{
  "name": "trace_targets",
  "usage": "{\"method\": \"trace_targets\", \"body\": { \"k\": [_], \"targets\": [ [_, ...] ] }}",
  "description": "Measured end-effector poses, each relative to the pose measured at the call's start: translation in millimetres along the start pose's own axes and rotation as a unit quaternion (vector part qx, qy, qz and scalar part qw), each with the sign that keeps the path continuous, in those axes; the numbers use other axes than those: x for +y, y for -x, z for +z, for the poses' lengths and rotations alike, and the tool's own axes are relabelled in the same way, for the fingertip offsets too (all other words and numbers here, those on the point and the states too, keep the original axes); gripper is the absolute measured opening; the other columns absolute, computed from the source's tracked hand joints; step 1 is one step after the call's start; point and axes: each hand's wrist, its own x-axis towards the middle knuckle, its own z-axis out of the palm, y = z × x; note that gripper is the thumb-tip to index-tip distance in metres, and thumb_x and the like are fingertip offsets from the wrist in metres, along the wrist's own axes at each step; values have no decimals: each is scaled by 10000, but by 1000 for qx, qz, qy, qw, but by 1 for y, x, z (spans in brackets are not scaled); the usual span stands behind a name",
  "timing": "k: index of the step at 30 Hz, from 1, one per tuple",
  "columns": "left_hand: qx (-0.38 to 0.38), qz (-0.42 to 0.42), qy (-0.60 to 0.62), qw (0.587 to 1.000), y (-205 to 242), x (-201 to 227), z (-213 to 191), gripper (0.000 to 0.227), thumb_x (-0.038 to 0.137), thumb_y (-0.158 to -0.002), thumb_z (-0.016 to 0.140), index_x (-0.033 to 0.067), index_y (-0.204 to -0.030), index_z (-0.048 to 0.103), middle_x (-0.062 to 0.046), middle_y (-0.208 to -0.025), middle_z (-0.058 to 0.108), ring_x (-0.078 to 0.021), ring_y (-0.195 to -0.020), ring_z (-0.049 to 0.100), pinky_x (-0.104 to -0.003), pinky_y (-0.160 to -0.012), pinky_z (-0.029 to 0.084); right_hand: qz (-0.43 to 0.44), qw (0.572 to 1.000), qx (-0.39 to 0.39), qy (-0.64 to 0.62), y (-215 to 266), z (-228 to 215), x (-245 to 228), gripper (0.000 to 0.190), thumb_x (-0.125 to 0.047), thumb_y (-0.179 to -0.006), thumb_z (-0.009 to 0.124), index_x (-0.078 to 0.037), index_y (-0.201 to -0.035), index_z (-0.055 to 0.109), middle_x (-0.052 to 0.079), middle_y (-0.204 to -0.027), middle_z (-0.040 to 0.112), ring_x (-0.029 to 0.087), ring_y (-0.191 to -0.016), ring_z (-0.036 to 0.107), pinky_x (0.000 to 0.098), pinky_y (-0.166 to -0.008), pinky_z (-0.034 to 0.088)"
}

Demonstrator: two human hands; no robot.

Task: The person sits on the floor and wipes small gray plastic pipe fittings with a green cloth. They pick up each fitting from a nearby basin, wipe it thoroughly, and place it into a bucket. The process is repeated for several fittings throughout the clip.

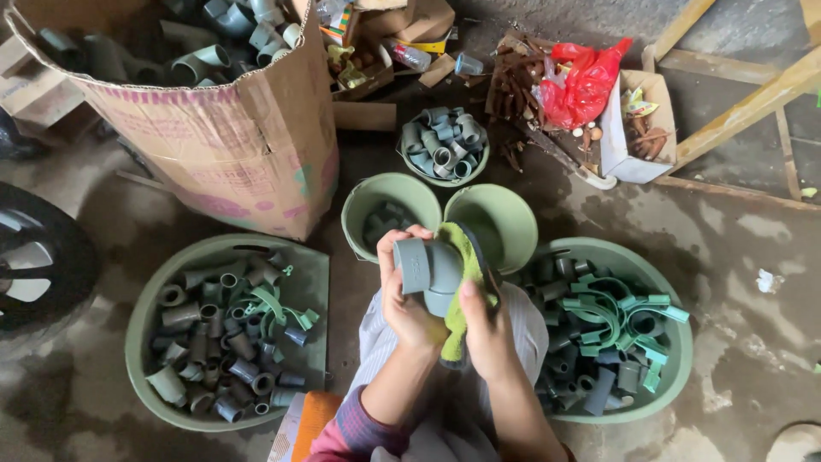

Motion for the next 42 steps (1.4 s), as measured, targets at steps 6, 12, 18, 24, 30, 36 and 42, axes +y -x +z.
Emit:
{"method": "trace_targets", "body": {
  "k": [6,12,18,24,30,36,42],
  "targets": [
    [50,-51,-161,984,-4,-1,-8,436,472,-1068,323,114,-1210,526,-24,-962,607,-107,-827,549,-276,-782,491,-310,928,130,163,27,51,-97,460,-286,-1043,498,38,-1361,564,183,-1379,622,318,-1307,602,400,-1124,458],
    [48,-115,-128,984,9,7,-6,683,614,-1009,266,73,-1032,680,-112,-1077,712,-214,-975,656,-331,-866,519,-341,904,199,165,32,61,-110,197,-129,-1032,525,31,-1089,626,162,-1138,660,286,-1078,644,368,-971,510],
    [-185,-60,-26,980,17,32,4,659,535,-957,718,112,-1353,404,-111,-1201,556,-207,-1113,571,-360,-997,480,-380,895,121,198,37,41,-76,503,-415,-1044,502,17,-1278,610,185,-1367,595,322,-1274,577,432,-1063,508],
    [-243,-40,-141,959,23,51,-4,581,576,-1023,443,41,-1109,650,-168,-1278,606,-271,-1264,549,-434,-1091,441,-391,900,-54,185,54,14,-49,988,-752,-1044,131,53,-1215,678,258,-1416,574,407,-1340,583,500,-1176,446],
    [-245,-5,-128,961,29,62,-4,562,576,-1049,430,84,-1269,588,-145,-1392,525,-240,-1368,447,-430,-1220,309,-5,990,135,45,78,28,-33,462,-422,-1068,425,-146,-700,379,-41,-671,330,108,-638,337,304,-605,304],
    [-192,-36,-80,977,42,33,-18,633,621,-1021,432,85,-1357,455,-26,-1112,464,-111,-949,475,-296,-884,453,-238,937,135,216,84,55,-114,418,-332,-1045,400,-41,-1243,625,123,-1184,711,282,-1092,676,369,-931,526],
    [-55,-19,-391,918,59,50,-19,405,356,-1079,284,80,-1255,523,-71,-1211,568,-164,-1113,545,-313,-1017,417,-358,894,198,181,77,58,-110,304,-273,-1057,492,16,-982,550,178,-1084,596,297,-1014,594,387,-938,467]
  ]
}}
